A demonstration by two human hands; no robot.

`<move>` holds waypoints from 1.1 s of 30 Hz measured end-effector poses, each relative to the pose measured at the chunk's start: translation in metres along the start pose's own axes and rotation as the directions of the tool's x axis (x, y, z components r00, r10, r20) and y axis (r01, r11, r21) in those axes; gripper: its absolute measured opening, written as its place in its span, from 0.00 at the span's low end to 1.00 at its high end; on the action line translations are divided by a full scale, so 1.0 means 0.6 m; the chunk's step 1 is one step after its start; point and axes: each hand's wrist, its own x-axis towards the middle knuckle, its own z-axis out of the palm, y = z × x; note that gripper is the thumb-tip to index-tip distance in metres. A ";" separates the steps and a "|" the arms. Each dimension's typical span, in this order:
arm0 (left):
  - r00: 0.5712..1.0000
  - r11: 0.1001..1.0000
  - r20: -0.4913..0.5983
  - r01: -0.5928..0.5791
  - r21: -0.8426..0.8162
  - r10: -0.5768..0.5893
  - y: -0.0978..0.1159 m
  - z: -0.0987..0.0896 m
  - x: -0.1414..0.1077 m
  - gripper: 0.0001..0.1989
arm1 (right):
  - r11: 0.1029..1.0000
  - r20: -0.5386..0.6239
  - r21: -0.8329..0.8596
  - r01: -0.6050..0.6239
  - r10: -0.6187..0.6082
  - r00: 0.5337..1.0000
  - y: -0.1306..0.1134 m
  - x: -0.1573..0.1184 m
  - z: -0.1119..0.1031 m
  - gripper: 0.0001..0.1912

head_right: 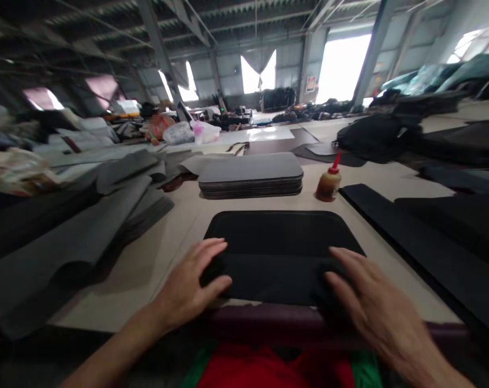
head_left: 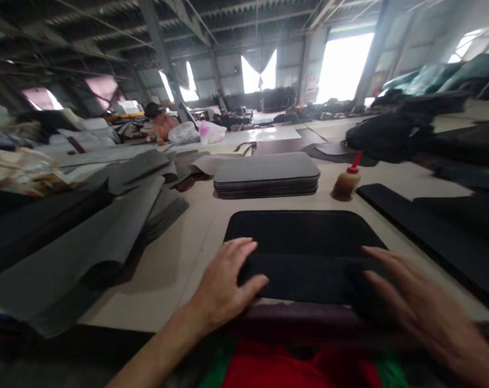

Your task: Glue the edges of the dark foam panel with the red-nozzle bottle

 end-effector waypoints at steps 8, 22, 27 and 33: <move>0.834 0.972 0.509 -0.235 -0.025 0.214 0.084 0.102 0.025 0.62 | 0.955 0.376 0.007 0.296 -0.277 0.884 -0.128 0.016 0.071 0.36; 0.880 0.922 0.466 -0.252 0.295 0.091 -0.018 0.067 -0.021 0.53 | 0.998 0.510 -0.052 0.036 -0.005 0.860 -0.079 0.004 0.011 0.45; 0.924 0.850 0.272 -0.360 0.384 0.268 -0.096 0.060 -0.066 0.55 | 0.976 0.440 -0.213 -0.051 0.142 0.887 -0.024 -0.027 0.001 0.46; 0.940 0.853 0.214 -0.334 0.402 0.267 -0.166 0.053 -0.096 0.53 | 0.953 0.282 -0.293 -0.076 0.163 0.945 0.038 -0.070 0.011 0.45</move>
